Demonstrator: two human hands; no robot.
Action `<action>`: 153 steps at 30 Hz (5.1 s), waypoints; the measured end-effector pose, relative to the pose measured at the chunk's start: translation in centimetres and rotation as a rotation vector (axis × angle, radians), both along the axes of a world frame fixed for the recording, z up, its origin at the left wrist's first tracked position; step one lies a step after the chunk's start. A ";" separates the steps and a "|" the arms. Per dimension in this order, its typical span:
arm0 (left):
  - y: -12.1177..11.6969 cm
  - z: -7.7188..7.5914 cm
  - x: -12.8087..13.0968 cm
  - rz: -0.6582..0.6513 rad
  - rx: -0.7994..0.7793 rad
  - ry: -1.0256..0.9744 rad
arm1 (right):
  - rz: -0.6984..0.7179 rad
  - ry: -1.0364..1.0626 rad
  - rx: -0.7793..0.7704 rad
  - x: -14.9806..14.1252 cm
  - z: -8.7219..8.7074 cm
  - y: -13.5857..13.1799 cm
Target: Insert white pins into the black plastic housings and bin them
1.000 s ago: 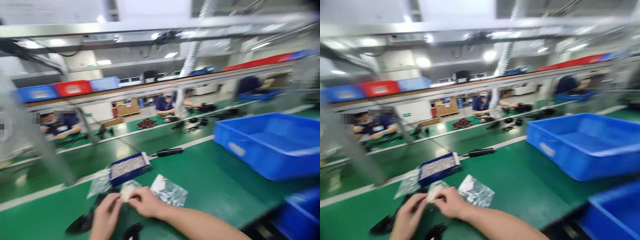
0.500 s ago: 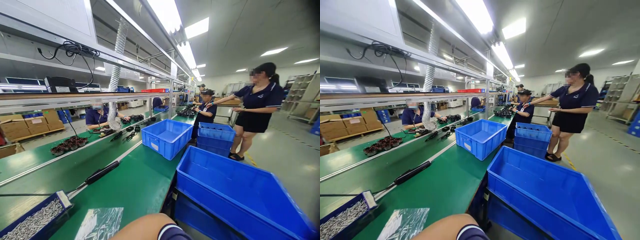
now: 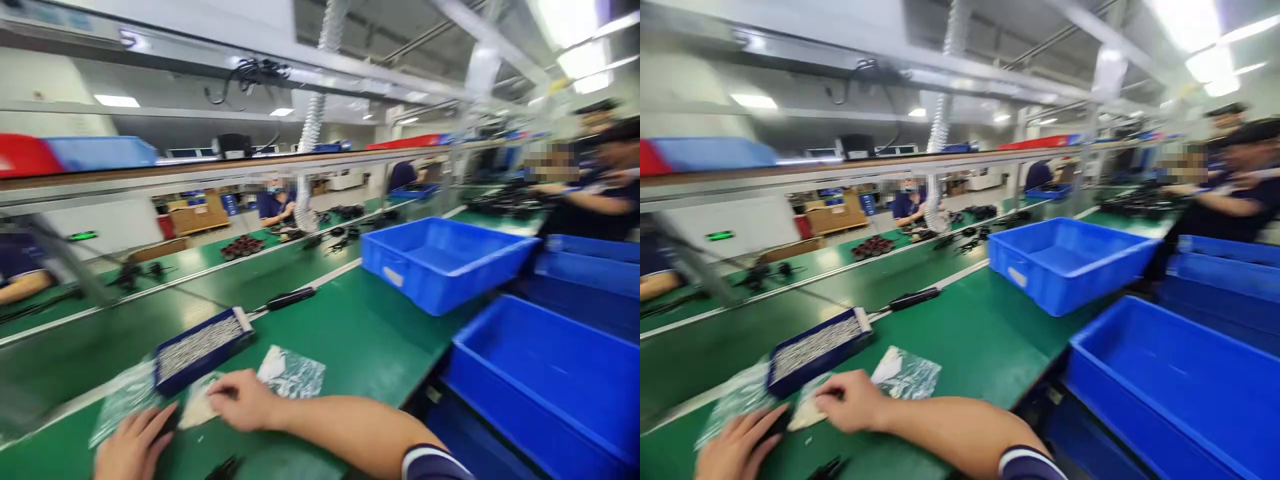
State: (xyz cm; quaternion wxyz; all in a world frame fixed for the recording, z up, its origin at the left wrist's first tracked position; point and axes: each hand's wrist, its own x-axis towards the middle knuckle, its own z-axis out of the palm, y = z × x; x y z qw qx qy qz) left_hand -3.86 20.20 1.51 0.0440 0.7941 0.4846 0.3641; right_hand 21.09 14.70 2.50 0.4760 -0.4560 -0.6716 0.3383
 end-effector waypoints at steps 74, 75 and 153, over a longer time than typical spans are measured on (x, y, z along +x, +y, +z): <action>-5.5 5.0 1.9 -0.321 -0.485 -0.250 | 0.076 -1.034 -0.008 4.2 5.1 -1.3; -5.1 5.1 2.5 -0.267 -0.400 -0.230 | 0.077 -1.041 -0.019 4.0 4.9 -1.4; -6.5 2.8 5.7 -0.163 -0.443 -0.413 | 0.101 -0.121 -0.056 3.0 2.6 -0.9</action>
